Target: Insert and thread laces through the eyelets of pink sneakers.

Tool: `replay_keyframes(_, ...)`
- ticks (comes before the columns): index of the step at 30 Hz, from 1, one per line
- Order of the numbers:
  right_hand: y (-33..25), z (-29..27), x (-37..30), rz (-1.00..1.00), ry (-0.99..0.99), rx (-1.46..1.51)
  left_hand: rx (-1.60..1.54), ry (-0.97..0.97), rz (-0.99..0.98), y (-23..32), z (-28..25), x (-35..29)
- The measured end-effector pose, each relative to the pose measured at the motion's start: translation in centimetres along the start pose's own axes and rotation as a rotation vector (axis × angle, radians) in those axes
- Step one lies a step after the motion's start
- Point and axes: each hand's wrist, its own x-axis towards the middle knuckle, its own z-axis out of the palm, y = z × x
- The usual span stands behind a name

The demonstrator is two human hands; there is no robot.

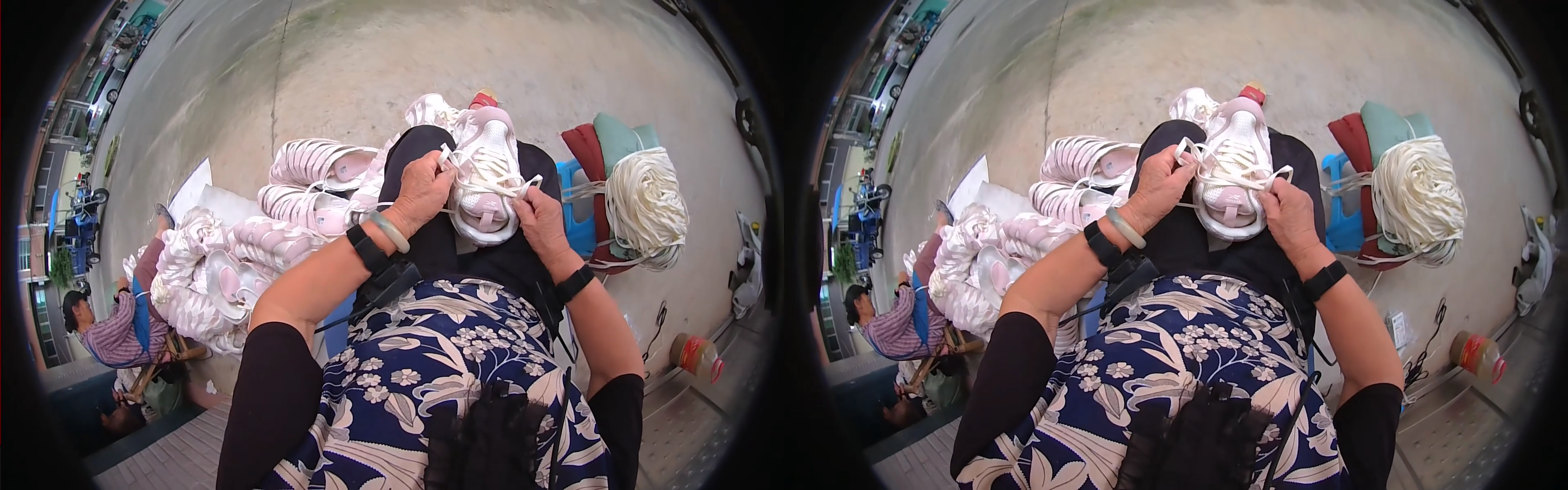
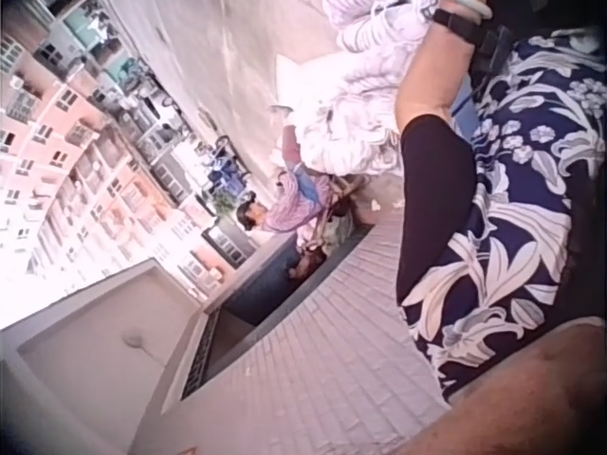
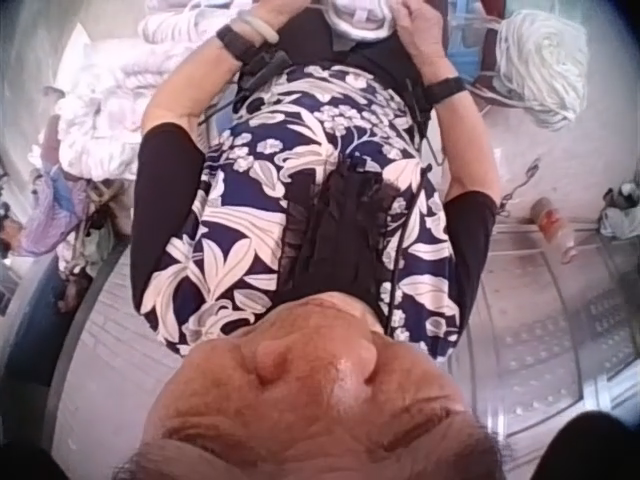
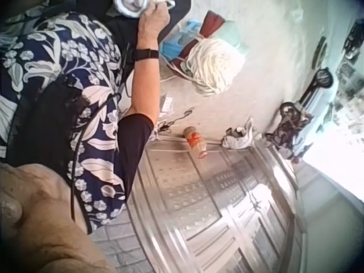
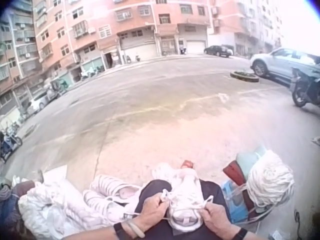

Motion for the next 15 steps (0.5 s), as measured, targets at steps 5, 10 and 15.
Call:
replay_keyframes(5, -2.0, -1.7, -0.1, 0.100, -0.062, -0.194, -0.064, 0.020, -0.020, -0.7, -0.4, -0.6)
replay_keyframes(10, -5.6, -0.5, -0.2, -0.521, -0.125, -0.360, -0.048, 0.076, -0.028, -0.6, -0.5, -1.2)
replay_keyframes(15, -7.2, 2.0, 0.5, -0.425, -0.184, -0.408, -0.105, 0.130, -0.011, -0.6, -0.2, -1.1)
